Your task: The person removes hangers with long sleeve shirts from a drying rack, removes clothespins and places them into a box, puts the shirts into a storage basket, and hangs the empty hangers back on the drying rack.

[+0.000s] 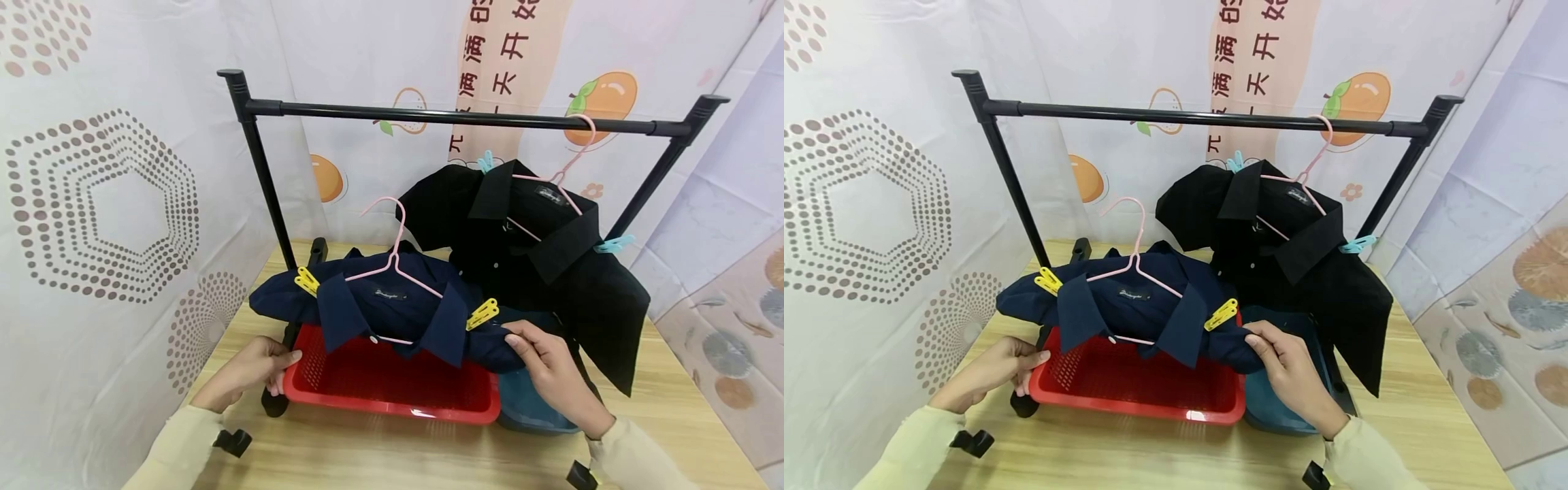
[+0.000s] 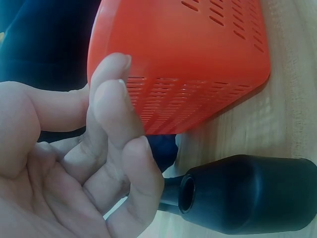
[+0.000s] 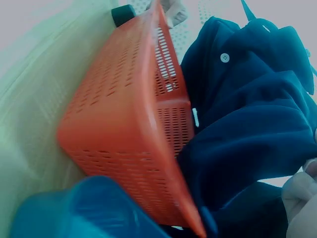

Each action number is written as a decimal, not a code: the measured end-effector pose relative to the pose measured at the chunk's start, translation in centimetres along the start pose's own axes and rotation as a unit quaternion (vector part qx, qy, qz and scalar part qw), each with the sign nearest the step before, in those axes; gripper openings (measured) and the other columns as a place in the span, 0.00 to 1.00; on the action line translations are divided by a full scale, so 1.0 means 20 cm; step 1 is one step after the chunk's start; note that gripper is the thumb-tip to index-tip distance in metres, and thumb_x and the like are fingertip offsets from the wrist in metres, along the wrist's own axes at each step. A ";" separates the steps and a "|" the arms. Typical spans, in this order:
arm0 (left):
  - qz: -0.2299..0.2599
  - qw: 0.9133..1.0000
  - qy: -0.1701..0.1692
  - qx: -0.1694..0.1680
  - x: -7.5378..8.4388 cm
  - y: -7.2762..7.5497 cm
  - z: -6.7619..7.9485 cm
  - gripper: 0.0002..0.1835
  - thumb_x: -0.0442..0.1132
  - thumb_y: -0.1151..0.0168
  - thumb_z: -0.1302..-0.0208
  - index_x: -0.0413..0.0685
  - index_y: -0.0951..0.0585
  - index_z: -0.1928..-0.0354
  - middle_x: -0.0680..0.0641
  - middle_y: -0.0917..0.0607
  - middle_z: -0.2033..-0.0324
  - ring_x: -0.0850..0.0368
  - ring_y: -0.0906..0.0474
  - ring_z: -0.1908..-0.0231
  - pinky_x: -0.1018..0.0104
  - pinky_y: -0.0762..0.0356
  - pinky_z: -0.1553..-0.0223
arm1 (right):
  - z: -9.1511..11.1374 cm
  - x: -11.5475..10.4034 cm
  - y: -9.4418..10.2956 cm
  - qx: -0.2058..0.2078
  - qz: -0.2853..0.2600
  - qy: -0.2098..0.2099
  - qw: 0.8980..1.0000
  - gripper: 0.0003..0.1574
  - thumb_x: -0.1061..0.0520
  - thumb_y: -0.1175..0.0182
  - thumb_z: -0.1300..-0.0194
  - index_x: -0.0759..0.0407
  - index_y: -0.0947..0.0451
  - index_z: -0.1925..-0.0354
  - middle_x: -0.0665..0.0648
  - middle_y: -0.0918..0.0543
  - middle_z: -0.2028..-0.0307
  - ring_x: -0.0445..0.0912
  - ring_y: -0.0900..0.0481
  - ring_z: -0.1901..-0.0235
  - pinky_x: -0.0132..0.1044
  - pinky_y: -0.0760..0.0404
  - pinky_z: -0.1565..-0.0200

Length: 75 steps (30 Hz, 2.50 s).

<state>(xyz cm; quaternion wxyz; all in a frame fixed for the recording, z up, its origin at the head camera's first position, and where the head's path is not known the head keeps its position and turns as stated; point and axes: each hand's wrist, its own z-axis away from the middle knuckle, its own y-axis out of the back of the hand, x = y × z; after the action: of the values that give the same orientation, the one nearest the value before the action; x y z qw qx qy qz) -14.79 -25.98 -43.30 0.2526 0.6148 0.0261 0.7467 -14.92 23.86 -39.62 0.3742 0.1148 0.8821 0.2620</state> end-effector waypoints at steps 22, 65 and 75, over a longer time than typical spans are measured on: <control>-0.001 1.000 -0.019 0.022 -0.02 0.00 0.00 0.17 0.39 0.41 0.24 0.35 0.19 0.71 0.46 0.20 0.85 0.56 0.22 0.84 0.62 0.20 0.78 | 0.11 0.11 -0.25 -0.024 -0.033 -0.088 0.995 0.15 0.67 0.44 0.24 0.49 0.18 0.53 0.47 0.15 0.61 0.41 0.20 0.65 0.30 0.22 0.62; -0.027 0.998 0.025 0.043 -0.02 0.06 0.01 0.16 0.41 0.36 0.27 0.34 0.17 0.68 0.46 0.17 0.82 0.55 0.19 0.81 0.60 0.17 0.73 | 0.10 0.22 -0.16 -0.047 0.014 -0.087 0.995 0.16 0.65 0.44 0.24 0.44 0.18 0.53 0.44 0.19 0.66 0.40 0.25 0.70 0.33 0.28 0.68; -0.146 0.975 -0.049 0.163 0.07 0.14 0.06 0.17 0.43 0.22 0.41 0.41 0.20 0.74 0.48 0.20 0.85 0.49 0.19 0.83 0.64 0.28 0.83 | 0.11 0.22 -0.16 -0.043 0.002 -0.093 0.995 0.15 0.65 0.44 0.23 0.45 0.18 0.53 0.45 0.21 0.68 0.40 0.25 0.71 0.34 0.28 0.69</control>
<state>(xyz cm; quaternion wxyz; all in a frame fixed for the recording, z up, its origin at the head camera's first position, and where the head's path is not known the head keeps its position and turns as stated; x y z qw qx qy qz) -14.78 -28.18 -40.67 0.2562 0.6728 0.2242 0.6568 -16.38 23.78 -45.33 0.4587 0.1245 0.8313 0.2883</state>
